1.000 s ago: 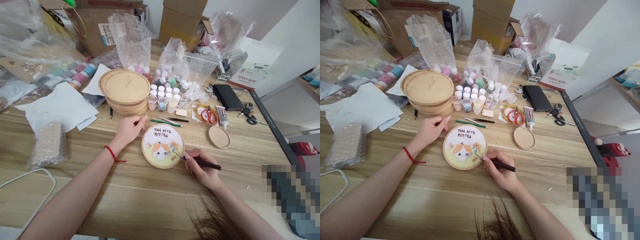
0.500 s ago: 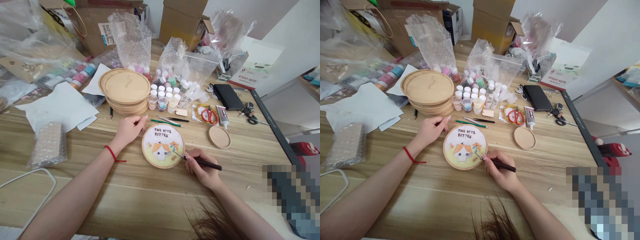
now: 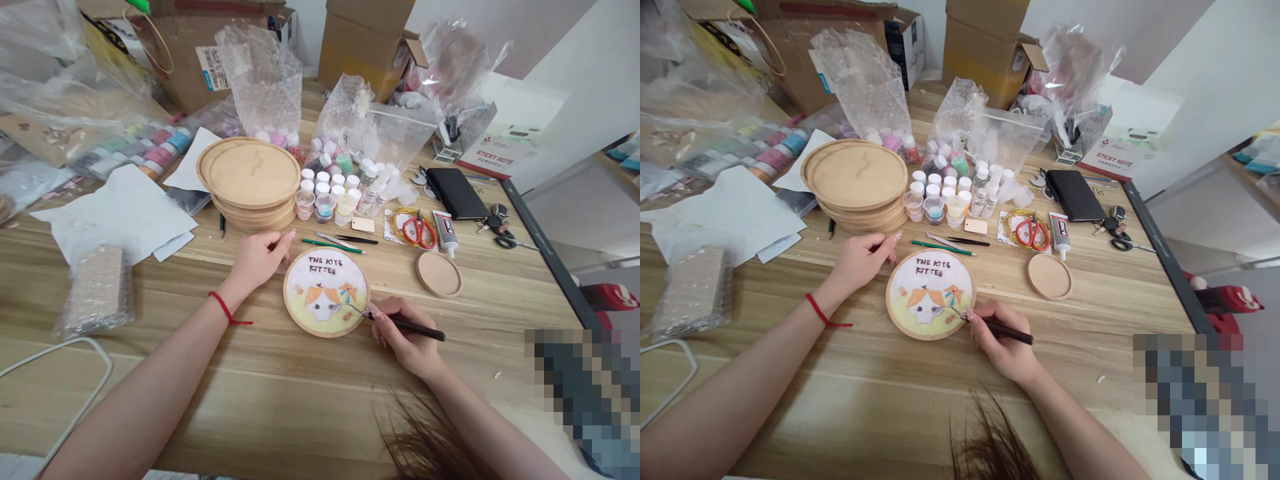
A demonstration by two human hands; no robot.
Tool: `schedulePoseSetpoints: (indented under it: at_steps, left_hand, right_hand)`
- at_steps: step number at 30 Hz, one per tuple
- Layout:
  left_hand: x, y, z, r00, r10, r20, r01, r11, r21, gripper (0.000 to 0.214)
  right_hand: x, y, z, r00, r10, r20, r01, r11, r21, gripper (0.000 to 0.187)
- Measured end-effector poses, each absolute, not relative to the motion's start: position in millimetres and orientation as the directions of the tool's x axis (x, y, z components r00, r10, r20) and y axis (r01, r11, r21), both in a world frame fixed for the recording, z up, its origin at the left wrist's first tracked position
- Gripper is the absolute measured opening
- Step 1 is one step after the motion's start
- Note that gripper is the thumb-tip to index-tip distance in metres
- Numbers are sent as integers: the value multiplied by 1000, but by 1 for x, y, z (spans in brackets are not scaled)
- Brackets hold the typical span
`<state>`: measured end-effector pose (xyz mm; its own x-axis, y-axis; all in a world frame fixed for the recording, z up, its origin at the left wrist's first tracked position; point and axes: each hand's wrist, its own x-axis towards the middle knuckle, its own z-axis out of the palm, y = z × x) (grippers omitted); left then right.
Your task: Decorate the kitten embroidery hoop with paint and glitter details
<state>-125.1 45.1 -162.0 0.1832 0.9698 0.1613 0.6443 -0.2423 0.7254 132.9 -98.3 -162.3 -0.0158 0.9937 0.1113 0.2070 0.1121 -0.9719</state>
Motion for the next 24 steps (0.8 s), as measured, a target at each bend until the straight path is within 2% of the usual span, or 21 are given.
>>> schedulePoseSetpoints:
  at_steps: [24]
  left_hand:
    - [-125, 45, -161, 181, 970, 163, 638, -242, 731, 47]
  right_hand:
    - [134, -99, -163, -26, 993, 115, 246, 118, -962, 19]
